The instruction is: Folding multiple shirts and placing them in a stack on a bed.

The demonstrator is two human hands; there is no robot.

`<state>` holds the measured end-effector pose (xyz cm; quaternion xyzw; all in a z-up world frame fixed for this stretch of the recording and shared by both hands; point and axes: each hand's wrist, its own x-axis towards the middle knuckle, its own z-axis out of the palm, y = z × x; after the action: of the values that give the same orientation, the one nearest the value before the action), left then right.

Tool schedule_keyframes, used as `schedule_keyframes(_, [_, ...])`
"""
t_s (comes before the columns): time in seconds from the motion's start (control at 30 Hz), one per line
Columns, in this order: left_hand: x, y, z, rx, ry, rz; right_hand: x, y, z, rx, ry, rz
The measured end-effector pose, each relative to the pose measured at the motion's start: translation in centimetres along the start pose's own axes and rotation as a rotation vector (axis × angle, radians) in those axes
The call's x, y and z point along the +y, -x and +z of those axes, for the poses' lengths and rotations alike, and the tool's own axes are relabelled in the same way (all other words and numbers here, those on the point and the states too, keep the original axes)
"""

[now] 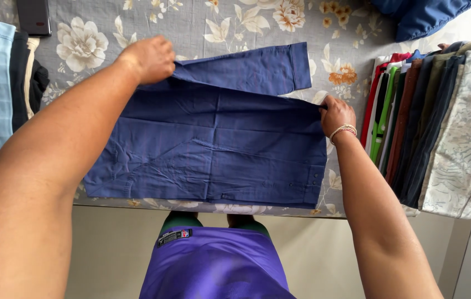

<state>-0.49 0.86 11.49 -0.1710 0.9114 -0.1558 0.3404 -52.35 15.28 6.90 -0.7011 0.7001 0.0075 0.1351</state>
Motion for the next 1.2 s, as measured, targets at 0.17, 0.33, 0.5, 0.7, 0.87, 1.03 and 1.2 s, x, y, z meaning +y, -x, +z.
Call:
schedule_keyframes(0.17, [-0.2, 1.4, 0.4, 0.137, -0.063, -0.162, -0.7, 0.7, -0.9, -0.001, 0.008, -0.007])
schedule_keyframes(0.33, [1.0, 2.7, -1.6, 0.328, -0.350, -0.372, -1.0, 2.2, -2.1, 0.021, -0.018, -0.038])
schedule_keyframes(0.5, [1.4, 3.4, -3.1, 0.312, -0.337, 0.231, -0.7, 3.2, -2.3, 0.022, 0.012, -0.042])
schedule_keyframes(0.7, [1.1, 4.9, -5.7, -0.125, -0.018, 0.322, -0.9, 3.9, -2.6, -0.045, 0.028, 0.013])
schedule_keyframes(0.87, [1.0, 4.1, -0.5, 0.002, 0.127, 0.010, -1.3, 3.7, -3.0, -0.042, 0.037, 0.016])
schedule_keyframes(1.03, [0.3, 5.9, -1.3, -0.002, 0.183, -0.110, -1.5, 3.4, -3.5, -0.028, 0.043, 0.007])
schedule_keyframes(1.2, [-0.9, 9.1, -3.1, -0.160, 0.072, -0.201, -2.2, 3.1, -4.4, 0.014, 0.060, -0.011])
